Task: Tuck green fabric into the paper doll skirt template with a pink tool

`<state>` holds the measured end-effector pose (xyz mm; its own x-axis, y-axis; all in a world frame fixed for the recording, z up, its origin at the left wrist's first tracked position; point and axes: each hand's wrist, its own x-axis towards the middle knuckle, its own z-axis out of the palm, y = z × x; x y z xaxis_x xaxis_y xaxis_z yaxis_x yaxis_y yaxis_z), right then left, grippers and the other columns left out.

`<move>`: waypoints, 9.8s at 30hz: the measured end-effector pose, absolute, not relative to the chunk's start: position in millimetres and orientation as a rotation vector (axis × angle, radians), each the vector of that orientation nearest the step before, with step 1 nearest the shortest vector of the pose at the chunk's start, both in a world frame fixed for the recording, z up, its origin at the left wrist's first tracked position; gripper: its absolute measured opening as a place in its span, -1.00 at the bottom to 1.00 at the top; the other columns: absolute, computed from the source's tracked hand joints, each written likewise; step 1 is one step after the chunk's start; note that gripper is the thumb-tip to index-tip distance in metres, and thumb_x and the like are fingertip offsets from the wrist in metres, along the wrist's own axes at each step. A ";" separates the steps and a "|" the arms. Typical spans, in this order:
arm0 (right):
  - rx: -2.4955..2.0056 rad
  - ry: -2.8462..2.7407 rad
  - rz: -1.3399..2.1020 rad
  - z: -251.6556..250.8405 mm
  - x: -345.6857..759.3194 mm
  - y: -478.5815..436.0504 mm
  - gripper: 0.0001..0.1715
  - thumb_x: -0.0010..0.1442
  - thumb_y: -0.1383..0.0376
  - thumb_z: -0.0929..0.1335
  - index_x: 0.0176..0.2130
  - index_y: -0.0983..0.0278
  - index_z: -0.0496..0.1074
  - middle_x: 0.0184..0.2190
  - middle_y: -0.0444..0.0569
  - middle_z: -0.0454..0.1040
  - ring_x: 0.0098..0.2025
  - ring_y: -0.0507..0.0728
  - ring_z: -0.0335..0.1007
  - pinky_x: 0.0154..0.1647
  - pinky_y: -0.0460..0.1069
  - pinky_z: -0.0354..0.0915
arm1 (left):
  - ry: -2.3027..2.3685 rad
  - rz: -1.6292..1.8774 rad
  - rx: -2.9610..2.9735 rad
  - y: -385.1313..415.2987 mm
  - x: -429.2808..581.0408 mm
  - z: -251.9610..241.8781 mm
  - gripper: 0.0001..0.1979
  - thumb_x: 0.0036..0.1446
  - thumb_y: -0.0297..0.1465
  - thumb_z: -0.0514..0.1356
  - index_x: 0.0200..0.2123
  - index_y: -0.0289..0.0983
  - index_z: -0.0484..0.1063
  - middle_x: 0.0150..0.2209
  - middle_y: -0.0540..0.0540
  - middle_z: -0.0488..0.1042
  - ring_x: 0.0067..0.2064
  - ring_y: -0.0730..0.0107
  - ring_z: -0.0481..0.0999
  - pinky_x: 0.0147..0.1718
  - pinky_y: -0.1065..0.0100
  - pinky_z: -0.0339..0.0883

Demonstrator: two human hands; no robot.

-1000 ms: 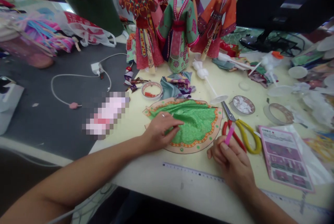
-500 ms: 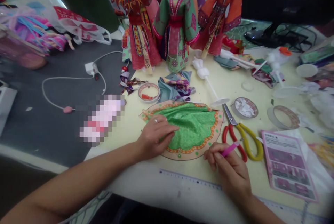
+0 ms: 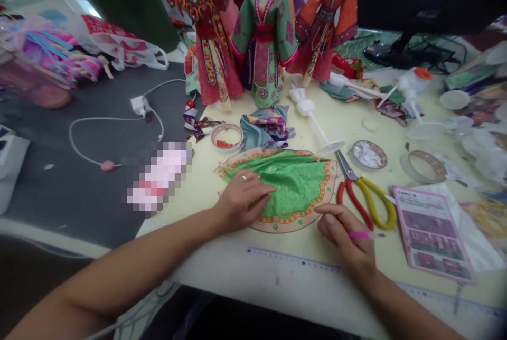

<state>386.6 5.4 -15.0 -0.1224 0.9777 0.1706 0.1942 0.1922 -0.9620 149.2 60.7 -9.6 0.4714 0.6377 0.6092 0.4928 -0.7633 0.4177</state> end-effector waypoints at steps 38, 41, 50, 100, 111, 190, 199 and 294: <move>-1.086 -1.643 0.989 -23.0 388.9 17.7 -0.79 0.27 0.28 0.19 -0.14 0.26 0.33 -0.61 -0.22 0.15 -0.57 -0.03 0.09 -0.57 -0.08 0.06 | 0.922 1.148 2.602 61.2 155.4 -13.6 -0.84 0.14 -0.49 0.08 -0.26 -0.32 0.45 -0.45 -0.08 0.53 -0.38 0.38 0.43 -0.24 0.24 0.27; -1.117 -1.640 0.973 -24.4 390.0 18.3 -0.79 0.27 0.27 0.19 -0.15 0.25 0.34 -0.61 -0.22 0.16 -0.57 -0.03 0.10 -0.56 -0.08 0.07 | 0.930 1.123 2.595 61.2 155.8 -14.6 -0.84 0.14 -0.48 0.08 -0.25 -0.32 0.45 -0.44 -0.08 0.52 -0.38 0.37 0.42 -0.26 0.23 0.26; -1.100 -1.742 0.870 -25.1 392.1 18.7 -0.78 0.28 0.30 0.17 -0.14 0.24 0.34 -0.57 -0.19 0.23 -0.51 -0.01 0.21 -0.49 -0.07 0.15 | 0.932 1.143 2.607 61.7 158.8 -16.4 -0.84 0.14 -0.46 0.08 -0.26 -0.32 0.46 -0.47 -0.08 0.52 -0.39 0.36 0.41 -0.26 0.22 0.27; -0.746 -2.594 0.319 -11.3 371.3 10.3 -0.58 0.12 0.46 0.18 -0.01 0.29 0.27 -0.03 0.03 0.45 0.02 0.21 0.24 0.17 0.30 -0.05 | 0.943 0.671 2.725 57.7 157.0 -19.8 -0.74 0.14 -0.50 0.05 -0.08 -0.32 0.35 -0.25 -0.13 0.47 -0.18 0.25 0.35 -0.10 0.17 0.12; -0.686 -2.504 0.280 -11.8 378.2 10.2 -0.50 0.09 0.48 0.18 0.05 0.27 0.23 -0.11 0.00 0.49 -0.05 0.17 0.31 0.14 0.27 0.03 | 0.928 0.693 2.727 59.2 156.4 -21.4 -0.74 0.15 -0.49 0.05 -0.08 -0.30 0.35 -0.26 -0.11 0.48 -0.20 0.30 0.38 -0.10 0.20 0.12; -1.148 -1.191 1.519 40.8 364.9 26.6 -0.67 0.02 0.12 0.36 -0.29 0.32 0.37 -0.70 -0.31 0.05 -0.69 -0.12 -0.16 -0.70 -0.14 -0.24 | 0.486 1.128 1.163 68.9 171.7 44.4 -0.65 0.15 -0.16 0.07 -0.28 -0.33 0.46 -0.74 0.13 0.12 -0.64 0.52 0.20 -0.38 0.31 0.29; -1.101 -1.136 1.446 16.1 342.6 34.3 -0.65 0.00 0.10 0.38 -0.29 0.31 0.40 -0.72 -0.32 0.02 -0.71 -0.10 -0.12 -0.70 -0.13 -0.16 | 0.393 1.008 0.992 56.2 177.3 22.3 -0.49 0.21 -0.07 -0.09 -0.12 -0.35 0.42 -0.74 0.09 0.15 -0.64 0.49 0.16 -0.36 0.30 0.22; -1.225 -1.922 0.401 11.2 360.7 19.2 -0.91 0.18 0.34 0.27 -0.25 0.27 0.33 -0.60 -0.19 0.33 -0.60 -0.04 0.23 -0.59 -0.13 0.15 | 0.897 0.969 1.187 64.7 173.1 12.6 -0.76 -0.03 -0.25 0.27 -0.46 -0.34 0.38 -0.58 0.04 0.38 -0.58 0.63 0.24 -0.55 0.52 0.11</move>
<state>360.7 19.2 11.2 -0.2068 0.8648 0.4575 0.6099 0.4796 -0.6309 173.1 64.7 12.6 0.3348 0.9407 -0.0553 -0.1280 0.1036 0.9863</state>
